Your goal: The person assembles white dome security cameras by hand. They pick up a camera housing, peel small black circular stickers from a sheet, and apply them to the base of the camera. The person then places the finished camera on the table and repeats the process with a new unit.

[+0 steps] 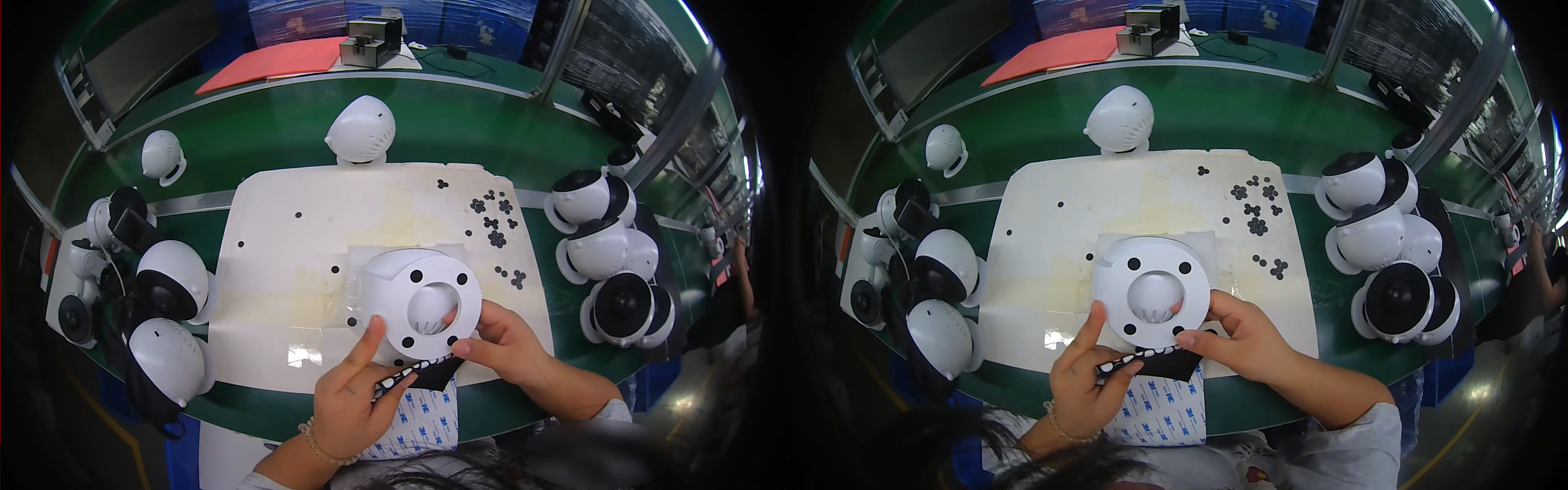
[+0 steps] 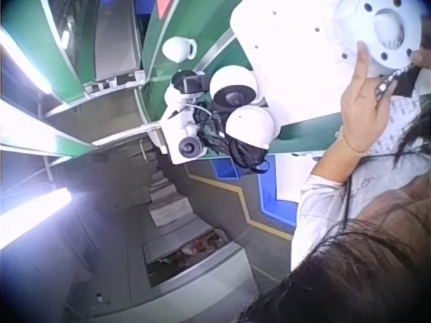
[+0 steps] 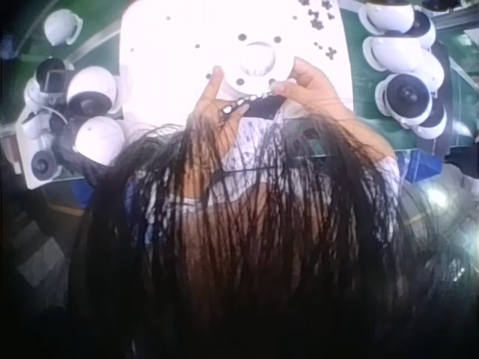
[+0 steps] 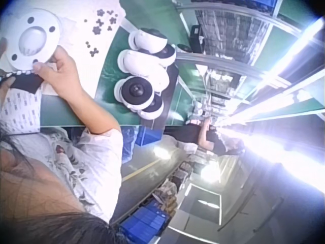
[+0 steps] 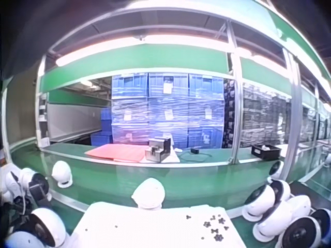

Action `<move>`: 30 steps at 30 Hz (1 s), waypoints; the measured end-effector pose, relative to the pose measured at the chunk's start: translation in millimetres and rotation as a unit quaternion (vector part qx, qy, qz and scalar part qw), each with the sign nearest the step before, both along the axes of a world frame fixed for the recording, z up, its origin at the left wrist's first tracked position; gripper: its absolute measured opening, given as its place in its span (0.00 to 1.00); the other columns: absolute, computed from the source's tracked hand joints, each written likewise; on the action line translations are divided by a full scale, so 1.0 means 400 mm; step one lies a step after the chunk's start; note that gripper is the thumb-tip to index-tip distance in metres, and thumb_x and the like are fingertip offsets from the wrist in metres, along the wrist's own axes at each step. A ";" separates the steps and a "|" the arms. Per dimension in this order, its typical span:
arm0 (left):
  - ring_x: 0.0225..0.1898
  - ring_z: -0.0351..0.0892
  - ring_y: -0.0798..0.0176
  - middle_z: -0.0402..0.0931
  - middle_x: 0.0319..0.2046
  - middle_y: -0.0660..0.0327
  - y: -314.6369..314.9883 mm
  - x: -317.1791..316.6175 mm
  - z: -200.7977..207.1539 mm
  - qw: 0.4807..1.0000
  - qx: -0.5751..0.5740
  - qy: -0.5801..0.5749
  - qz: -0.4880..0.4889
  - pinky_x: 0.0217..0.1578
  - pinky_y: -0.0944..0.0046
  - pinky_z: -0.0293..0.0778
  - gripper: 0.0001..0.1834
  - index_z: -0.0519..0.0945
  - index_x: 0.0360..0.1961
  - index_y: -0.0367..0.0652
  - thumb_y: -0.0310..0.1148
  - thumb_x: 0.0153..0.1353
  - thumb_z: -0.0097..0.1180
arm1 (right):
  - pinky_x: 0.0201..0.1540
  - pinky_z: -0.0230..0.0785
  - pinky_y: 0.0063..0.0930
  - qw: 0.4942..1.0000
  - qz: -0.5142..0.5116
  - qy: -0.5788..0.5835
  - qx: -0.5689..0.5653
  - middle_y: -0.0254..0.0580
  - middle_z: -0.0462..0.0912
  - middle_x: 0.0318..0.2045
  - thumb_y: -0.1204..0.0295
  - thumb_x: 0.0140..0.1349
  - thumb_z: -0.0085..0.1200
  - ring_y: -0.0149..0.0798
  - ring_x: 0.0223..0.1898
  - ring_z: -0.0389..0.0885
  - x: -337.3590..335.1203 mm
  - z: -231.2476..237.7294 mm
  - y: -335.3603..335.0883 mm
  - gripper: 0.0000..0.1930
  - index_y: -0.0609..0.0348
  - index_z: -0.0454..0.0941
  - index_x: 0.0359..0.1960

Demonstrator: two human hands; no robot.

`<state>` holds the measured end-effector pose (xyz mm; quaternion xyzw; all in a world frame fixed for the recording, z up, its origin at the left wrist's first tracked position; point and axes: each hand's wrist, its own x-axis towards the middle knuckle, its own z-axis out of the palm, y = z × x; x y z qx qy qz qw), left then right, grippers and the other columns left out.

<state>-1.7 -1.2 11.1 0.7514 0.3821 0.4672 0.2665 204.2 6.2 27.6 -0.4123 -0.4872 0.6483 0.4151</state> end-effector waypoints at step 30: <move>0.38 0.75 0.60 0.69 0.52 0.58 0.005 -0.066 -0.028 0.971 -0.080 0.089 -0.205 0.39 0.64 0.73 0.22 0.75 0.42 0.43 0.28 0.42 0.63 | 0.44 0.67 0.39 0.600 -0.061 -0.613 0.509 0.52 0.77 0.38 0.61 0.56 0.47 0.50 0.41 0.75 0.011 -0.118 0.560 0.17 0.63 0.74 0.39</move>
